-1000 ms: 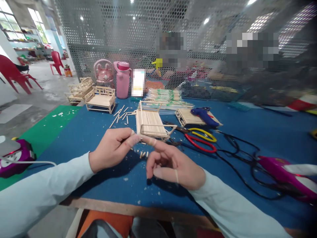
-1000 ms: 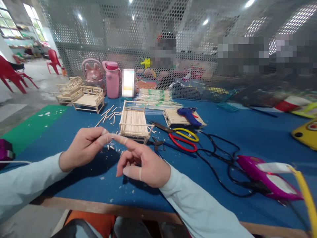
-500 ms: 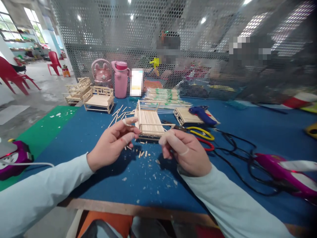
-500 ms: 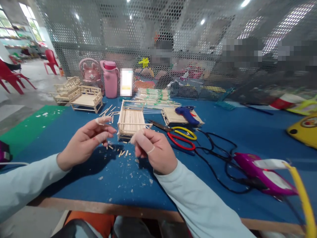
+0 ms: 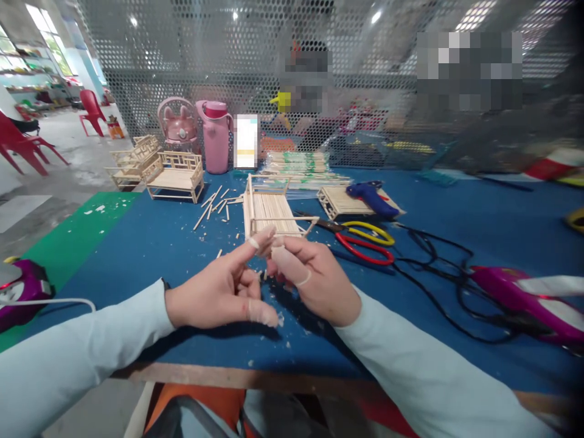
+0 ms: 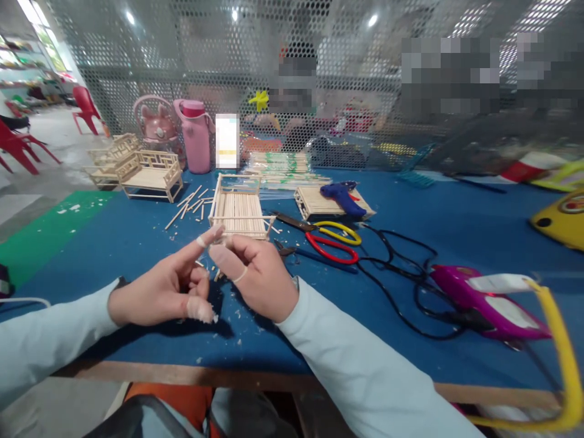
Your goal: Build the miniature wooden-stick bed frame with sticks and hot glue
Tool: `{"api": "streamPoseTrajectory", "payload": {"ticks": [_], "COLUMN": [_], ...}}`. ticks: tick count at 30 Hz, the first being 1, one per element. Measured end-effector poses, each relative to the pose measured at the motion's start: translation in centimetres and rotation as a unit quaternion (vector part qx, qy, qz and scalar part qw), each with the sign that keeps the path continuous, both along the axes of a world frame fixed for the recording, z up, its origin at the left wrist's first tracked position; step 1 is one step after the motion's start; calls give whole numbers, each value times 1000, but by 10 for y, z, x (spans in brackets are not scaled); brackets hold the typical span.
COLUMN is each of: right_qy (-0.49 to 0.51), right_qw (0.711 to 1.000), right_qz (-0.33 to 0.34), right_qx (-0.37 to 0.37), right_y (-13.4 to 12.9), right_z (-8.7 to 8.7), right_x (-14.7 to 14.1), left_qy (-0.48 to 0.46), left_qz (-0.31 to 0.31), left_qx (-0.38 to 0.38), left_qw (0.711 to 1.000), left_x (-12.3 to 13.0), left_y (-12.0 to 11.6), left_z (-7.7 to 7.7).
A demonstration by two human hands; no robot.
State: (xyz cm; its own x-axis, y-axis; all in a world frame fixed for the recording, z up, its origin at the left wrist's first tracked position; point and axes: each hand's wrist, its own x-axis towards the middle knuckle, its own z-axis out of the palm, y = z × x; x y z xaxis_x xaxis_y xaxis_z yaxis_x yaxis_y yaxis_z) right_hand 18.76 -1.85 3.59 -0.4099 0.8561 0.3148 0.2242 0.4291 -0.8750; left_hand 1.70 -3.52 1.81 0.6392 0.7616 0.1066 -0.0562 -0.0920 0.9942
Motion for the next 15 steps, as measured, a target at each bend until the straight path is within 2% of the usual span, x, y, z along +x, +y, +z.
{"api": "streamPoseTrajectory", "payload": {"ticks": [3, 7, 10, 13, 15], "right_qy": [2, 19, -30, -65, -84], "right_qw": [1000, 995, 995, 992, 989], "right_qz": [10, 76, 96, 57, 21], "right_qx": [-20, -55, 8, 96, 118], "right_y": [-1, -6, -12, -14, -14], "right_z": [1, 3, 6, 8, 8], "right_x": [0, 3, 5, 8, 11], "left_qy": [6, -10, 12, 32, 38], "left_qz": [21, 144, 187, 209, 230], "left_qx": [35, 134, 201, 235, 251], "left_qw": [999, 980, 962, 949, 940], "left_x": [2, -1, -5, -11, -13], "left_y": [1, 6, 8, 11, 14], "left_z": [-3, -5, -9, -13, -14]}}
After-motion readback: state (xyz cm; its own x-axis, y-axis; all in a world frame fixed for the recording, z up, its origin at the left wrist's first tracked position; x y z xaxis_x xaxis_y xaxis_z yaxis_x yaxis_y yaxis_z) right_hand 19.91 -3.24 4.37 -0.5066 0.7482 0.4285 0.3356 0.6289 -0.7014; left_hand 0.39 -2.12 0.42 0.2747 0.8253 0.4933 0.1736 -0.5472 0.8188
